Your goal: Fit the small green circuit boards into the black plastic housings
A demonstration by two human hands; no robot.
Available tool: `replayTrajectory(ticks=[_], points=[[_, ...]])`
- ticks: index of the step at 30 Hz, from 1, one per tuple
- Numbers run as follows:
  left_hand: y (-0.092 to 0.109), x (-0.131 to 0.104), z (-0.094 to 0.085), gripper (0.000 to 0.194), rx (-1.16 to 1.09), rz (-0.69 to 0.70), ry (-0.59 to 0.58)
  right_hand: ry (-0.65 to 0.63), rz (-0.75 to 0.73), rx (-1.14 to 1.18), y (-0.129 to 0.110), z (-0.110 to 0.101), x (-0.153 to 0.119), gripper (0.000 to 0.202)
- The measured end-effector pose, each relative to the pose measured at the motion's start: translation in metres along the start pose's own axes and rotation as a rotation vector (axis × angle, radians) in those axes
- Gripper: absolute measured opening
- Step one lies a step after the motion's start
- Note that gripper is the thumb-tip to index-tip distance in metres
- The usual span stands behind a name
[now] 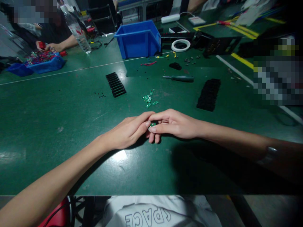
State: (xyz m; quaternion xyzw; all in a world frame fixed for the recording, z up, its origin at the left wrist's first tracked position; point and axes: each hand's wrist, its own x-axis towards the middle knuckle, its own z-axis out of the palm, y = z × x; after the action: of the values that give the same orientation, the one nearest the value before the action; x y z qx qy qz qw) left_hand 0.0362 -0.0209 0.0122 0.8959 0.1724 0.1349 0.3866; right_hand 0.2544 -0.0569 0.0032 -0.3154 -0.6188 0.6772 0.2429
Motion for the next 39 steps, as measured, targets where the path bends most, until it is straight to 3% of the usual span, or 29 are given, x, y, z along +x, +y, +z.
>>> replayTrajectory(ticks=[39], points=[[-0.0057,-0.0056,0.001,0.05,0.01,-0.042,0.032,-0.013,-0.022,0.093,-0.0017,0.0019,0.001,0.032]])
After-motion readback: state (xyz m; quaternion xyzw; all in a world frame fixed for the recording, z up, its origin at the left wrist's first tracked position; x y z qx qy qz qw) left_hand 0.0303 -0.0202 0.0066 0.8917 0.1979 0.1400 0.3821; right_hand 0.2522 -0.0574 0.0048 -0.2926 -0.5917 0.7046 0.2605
